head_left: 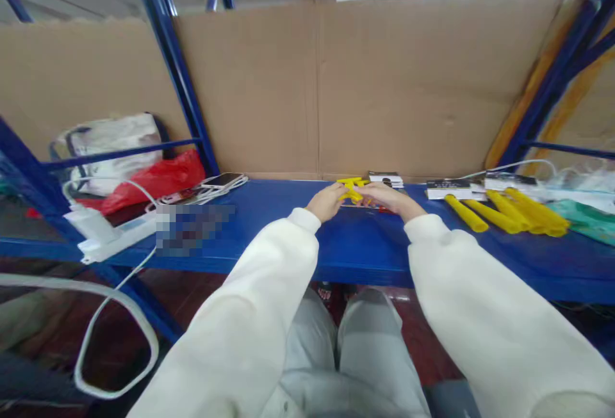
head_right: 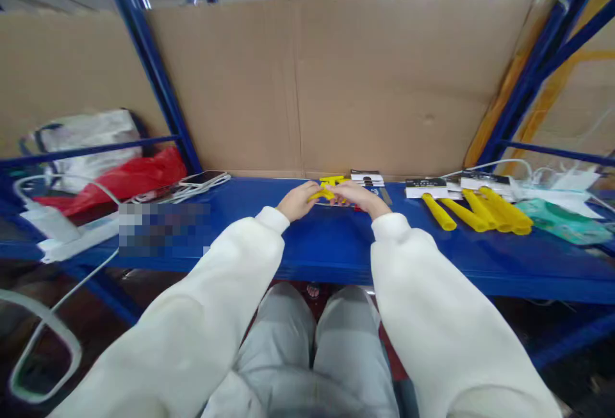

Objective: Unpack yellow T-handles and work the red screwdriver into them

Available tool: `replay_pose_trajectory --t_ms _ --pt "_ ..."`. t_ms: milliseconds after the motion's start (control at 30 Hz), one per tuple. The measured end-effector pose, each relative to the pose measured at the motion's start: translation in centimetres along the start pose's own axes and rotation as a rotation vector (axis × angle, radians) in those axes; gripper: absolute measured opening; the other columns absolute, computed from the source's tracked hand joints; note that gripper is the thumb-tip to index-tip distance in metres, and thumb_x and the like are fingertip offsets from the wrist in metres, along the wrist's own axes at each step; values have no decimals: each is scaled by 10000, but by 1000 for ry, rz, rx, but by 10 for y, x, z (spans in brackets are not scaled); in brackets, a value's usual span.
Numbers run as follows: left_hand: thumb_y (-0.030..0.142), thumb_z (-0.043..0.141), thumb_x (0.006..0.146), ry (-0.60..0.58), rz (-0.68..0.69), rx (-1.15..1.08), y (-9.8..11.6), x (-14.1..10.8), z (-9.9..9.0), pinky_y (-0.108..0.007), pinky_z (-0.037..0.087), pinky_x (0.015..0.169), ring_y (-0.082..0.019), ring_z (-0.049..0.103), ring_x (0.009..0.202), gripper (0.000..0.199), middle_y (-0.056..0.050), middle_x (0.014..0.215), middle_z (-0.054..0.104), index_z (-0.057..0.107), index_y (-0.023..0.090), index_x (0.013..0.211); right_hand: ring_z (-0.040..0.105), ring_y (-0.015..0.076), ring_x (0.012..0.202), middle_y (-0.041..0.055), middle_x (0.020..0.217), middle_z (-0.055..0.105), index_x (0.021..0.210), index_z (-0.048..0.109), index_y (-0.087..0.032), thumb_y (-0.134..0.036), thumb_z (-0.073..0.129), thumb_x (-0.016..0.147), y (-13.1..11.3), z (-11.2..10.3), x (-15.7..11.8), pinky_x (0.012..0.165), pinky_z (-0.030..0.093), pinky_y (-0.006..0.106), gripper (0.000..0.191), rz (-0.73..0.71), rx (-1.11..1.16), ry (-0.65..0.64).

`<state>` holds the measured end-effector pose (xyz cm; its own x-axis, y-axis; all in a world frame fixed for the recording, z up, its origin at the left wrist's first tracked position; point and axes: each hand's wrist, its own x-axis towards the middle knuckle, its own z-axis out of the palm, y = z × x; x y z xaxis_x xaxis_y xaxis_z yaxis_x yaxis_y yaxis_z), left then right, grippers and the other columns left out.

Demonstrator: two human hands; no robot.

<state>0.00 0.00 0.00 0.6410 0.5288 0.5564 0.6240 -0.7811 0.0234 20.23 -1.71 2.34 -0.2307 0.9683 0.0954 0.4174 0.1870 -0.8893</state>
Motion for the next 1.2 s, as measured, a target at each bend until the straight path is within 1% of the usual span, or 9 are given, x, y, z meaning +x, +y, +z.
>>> replay_pose_trajectory --t_ms 100,200,433,567,733,900,1000,1100,1200 --pt "44 558 875 34 -19 -3 1 -1 -3 -346 497 1105 -209 637 1260 402 -102 1321 671 640 167 1249 558 117 581 25 605 671 608 703 -169 -257 708 805 1 4 2 560 408 229 217 -19 55 -16" --pt "55 553 884 16 -85 22 4 -3 -6 -325 498 1098 -206 632 1269 457 -104 1387 639 609 167 1324 521 100 515 14 545 626 589 659 -162 -162 683 791 0 4 5 511 384 216 203 15 168 91" --pt "203 594 928 -54 -237 73 10 -6 -12 -331 527 1052 -225 663 1228 497 -77 1429 634 564 219 1424 367 53 384 -36 448 479 570 525 -168 -65 588 850 0 -16 7 373 238 186 305 131 385 712" --pt "276 584 958 -66 -231 59 13 -6 -15 -312 541 1004 -224 677 1207 452 -68 1370 681 585 224 1407 348 59 382 -45 460 468 605 482 -192 -84 556 899 4 -27 6 352 233 189 322 173 467 893" --pt "289 598 964 -42 -269 80 19 -6 -20 -289 550 925 -218 731 1076 425 -81 1231 747 607 206 1381 400 75 388 -40 512 524 714 540 -193 -197 588 930 12 -34 10 352 286 194 221 134 581 843" --pt "318 548 996 -3 -386 131 25 -4 -27 -292 545 847 -232 748 995 371 -96 1107 776 635 183 1331 499 80 434 7 645 646 788 610 -185 -379 589 957 10 -34 9 397 375 192 258 -17 673 640" --pt "346 507 1014 34 -490 172 25 -3 -29 -303 541 829 -252 744 1008 349 -117 1107 773 663 170 1272 525 71 466 19 703 680 793 630 -179 -322 570 965 5 -30 4 425 387 179 232 -34 666 565" --pt "367 477 1023 24 -575 216 21 -1 -29 -311 543 824 -269 742 1017 351 -149 1091 769 695 142 1182 509 59 463 8 670 661 758 633 -167 -212 559 948 1 -26 1 429 362 167 209 -12 648 577" --pt "353 465 1025 -38 -573 249 18 1 -26 -318 548 836 -275 740 1027 354 -167 1085 764 704 131 1160 498 57 457 0 639 644 723 634 -166 -159 595 897 1 -23 0 432 351 168 178 -4 623 605"
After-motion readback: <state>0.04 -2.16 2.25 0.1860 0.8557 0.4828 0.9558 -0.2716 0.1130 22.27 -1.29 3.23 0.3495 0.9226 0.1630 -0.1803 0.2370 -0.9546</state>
